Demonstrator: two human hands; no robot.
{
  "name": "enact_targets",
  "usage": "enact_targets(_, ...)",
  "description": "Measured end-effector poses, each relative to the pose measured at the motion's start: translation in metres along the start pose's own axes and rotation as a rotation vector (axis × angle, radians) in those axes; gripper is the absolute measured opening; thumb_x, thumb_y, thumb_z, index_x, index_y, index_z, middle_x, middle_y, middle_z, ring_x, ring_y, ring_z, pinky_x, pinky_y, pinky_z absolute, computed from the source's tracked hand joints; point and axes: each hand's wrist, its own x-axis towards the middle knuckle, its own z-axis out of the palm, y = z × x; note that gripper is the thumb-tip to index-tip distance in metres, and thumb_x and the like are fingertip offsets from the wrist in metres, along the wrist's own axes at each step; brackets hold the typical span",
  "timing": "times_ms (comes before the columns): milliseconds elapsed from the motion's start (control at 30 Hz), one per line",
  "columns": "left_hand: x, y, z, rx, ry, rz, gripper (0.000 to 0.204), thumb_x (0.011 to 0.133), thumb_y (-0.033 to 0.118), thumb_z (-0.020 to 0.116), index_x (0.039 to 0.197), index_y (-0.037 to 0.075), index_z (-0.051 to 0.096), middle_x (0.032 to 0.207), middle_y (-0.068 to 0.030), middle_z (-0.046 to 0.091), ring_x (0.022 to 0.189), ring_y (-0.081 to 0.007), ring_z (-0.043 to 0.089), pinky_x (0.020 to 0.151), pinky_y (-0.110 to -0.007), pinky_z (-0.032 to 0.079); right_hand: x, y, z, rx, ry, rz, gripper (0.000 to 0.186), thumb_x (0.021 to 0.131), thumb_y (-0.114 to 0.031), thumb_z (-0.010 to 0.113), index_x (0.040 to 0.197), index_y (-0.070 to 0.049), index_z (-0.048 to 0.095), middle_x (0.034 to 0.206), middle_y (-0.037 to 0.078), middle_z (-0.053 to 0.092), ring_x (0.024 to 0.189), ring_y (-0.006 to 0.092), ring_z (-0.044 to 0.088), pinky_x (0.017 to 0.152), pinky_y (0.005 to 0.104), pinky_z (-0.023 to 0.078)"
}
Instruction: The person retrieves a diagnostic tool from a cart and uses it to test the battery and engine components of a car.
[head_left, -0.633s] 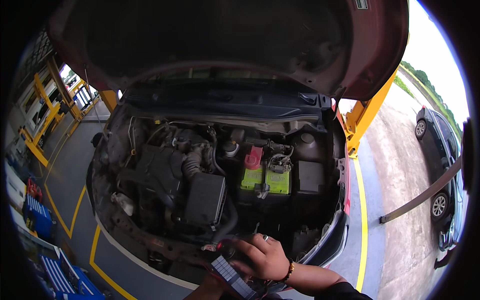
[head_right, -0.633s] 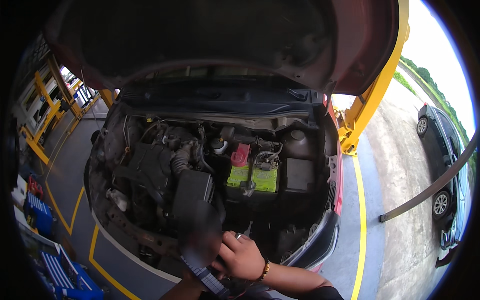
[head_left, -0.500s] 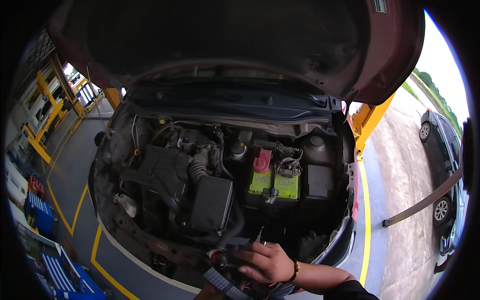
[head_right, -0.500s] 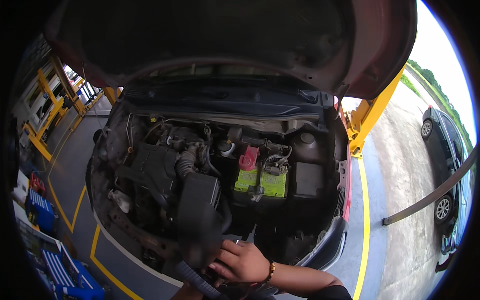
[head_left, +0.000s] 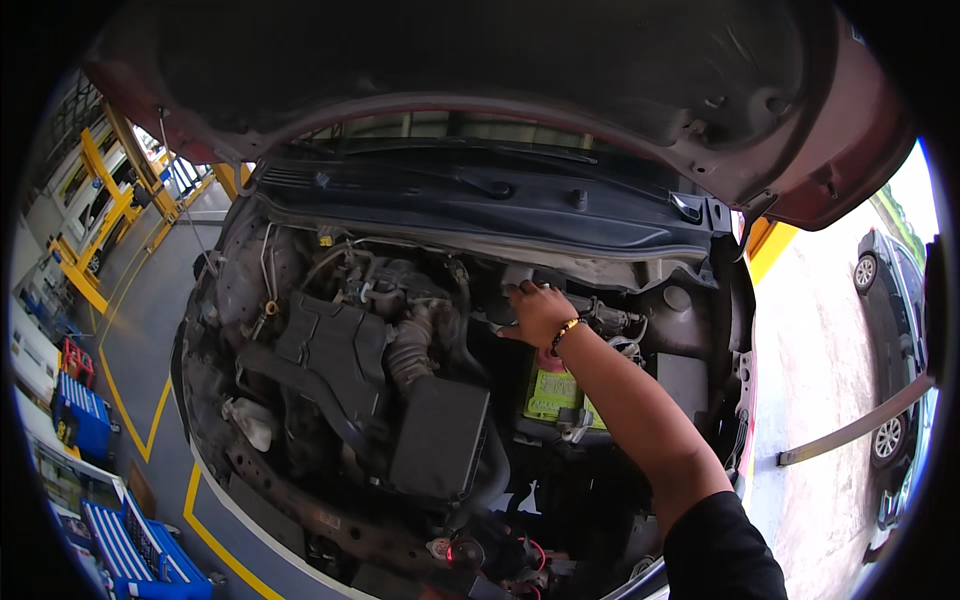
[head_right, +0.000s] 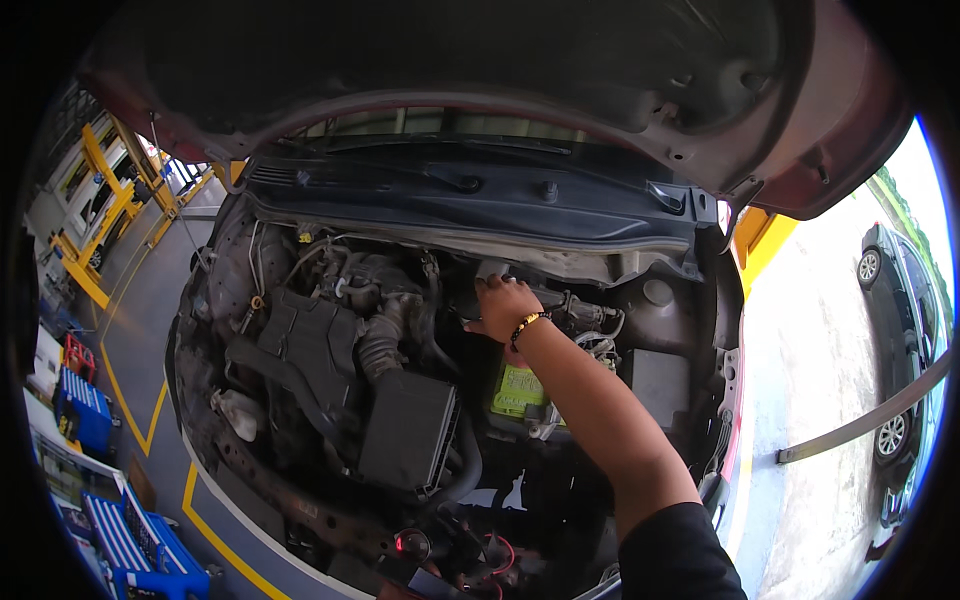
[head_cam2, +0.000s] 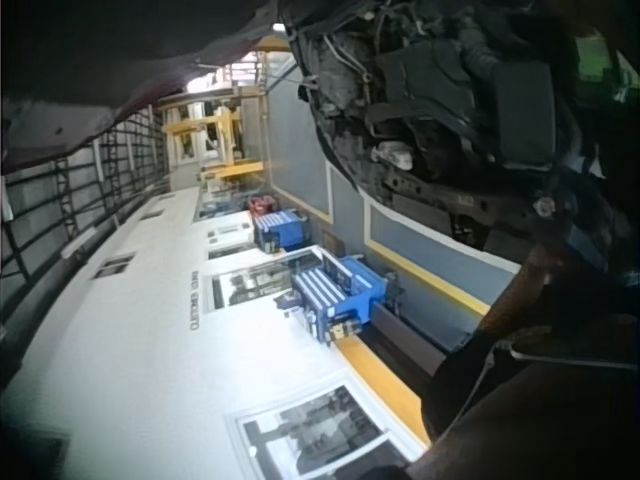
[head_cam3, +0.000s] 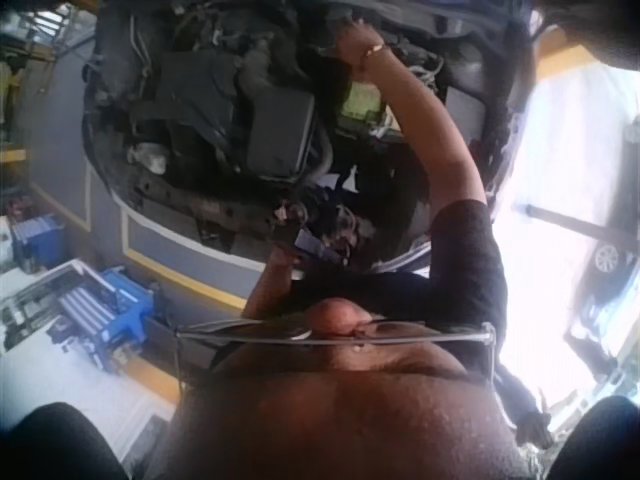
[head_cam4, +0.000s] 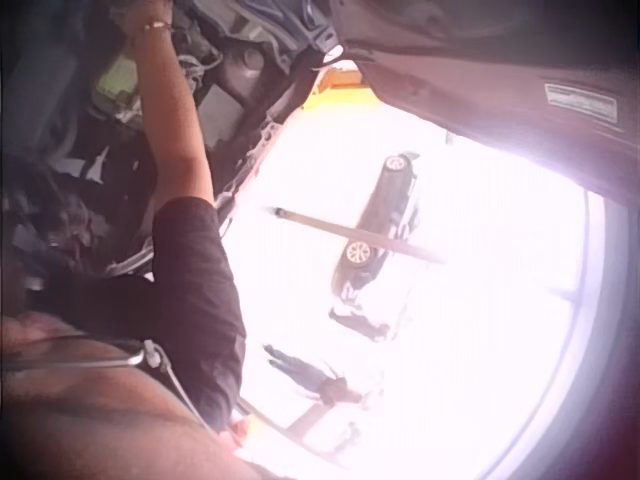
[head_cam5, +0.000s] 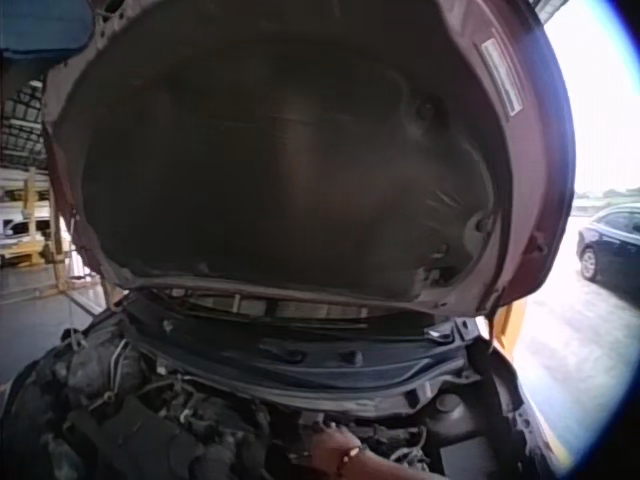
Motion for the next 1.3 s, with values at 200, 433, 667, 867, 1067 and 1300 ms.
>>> enact_targets(200,-0.005,-0.012,-0.022,-0.008,-0.012,0.016,0.061,0.085,0.034,0.067,0.135,0.007,0.046,0.126,-0.0146,0.056,0.11,-0.0324,0.058,0.089,-0.049,0.051,0.029,0.01,-0.003,-0.056,-0.245,-0.083,0.068,0.082,-0.052,0.071,0.133,-0.008,0.055,0.132,0.015,0.057,0.125,0.0333,0.054,0.101,0.0463,0.046)
enact_targets(433,-0.009,-0.019,-0.034,-0.017,-0.01,0.016,0.063,0.083,0.029,0.069,0.137,0.006,0.045,0.129,-0.0145,0.054,0.113,-0.0326,0.055,0.091,-0.049,0.05,0.044,0.028,-0.005,-0.009,-0.337,-0.261,0.071,0.083,-0.039,0.074,0.146,-0.023,0.046,0.132,0.015,0.053,0.125,0.0362,0.051,0.102,0.0454,0.044)
enact_targets(667,-0.007,-0.021,-0.042,-0.025,-0.02,0.008,0.066,0.081,0.024,0.071,0.138,0.006,0.044,0.132,-0.0144,0.052,0.117,-0.0329,0.053,0.093,-0.049,0.049,0.047,0.029,-0.011,-0.002,-0.394,-0.278,0.074,0.083,-0.035,0.075,0.148,-0.025,0.042,0.13,0.016,0.054,0.121,0.0374,0.054,0.101,0.0447,0.045)
enact_targets(867,-0.008,-0.024,-0.047,-0.029,-0.026,0.007,0.069,0.079,0.02,0.073,0.139,0.006,0.043,0.134,-0.0143,0.05,0.119,-0.033,0.052,0.094,-0.05,0.048,0.043,0.042,-0.004,0.155,-0.335,-0.333,0.074,0.084,-0.034,0.074,0.149,-0.024,0.041,0.13,0.018,0.055,0.116,0.0374,0.058,0.098,0.044,0.047)
enact_targets(1067,-0.01,-0.026,-0.053,-0.04,-0.03,-0.001,0.072,0.077,0.015,0.075,0.14,0.005,0.041,0.136,-0.0143,0.048,0.122,-0.0332,0.05,0.096,-0.05,0.047,0.051,0.037,-0.001,0.29,-0.383,-0.237,0.069,0.08,-0.04,0.077,0.138,-0.016,0.05,0.123,0.019,0.063,0.116,0.0385,0.059,0.099,0.0446,0.046)
enact_targets(1300,-0.013,-0.027,-0.056,-0.038,-0.046,-0.01,0.076,0.075,0.01,0.077,0.142,0.005,0.04,0.139,-0.0142,0.046,0.126,-0.0334,0.048,0.098,-0.051,0.046,0.058,0.032,-0.007,0.327,-0.468,-0.18,0.068,0.079,-0.049,0.077,0.132,-0.014,0.05,0.122,0.017,0.064,0.115,0.0376,0.059,0.096,0.0442,0.046)
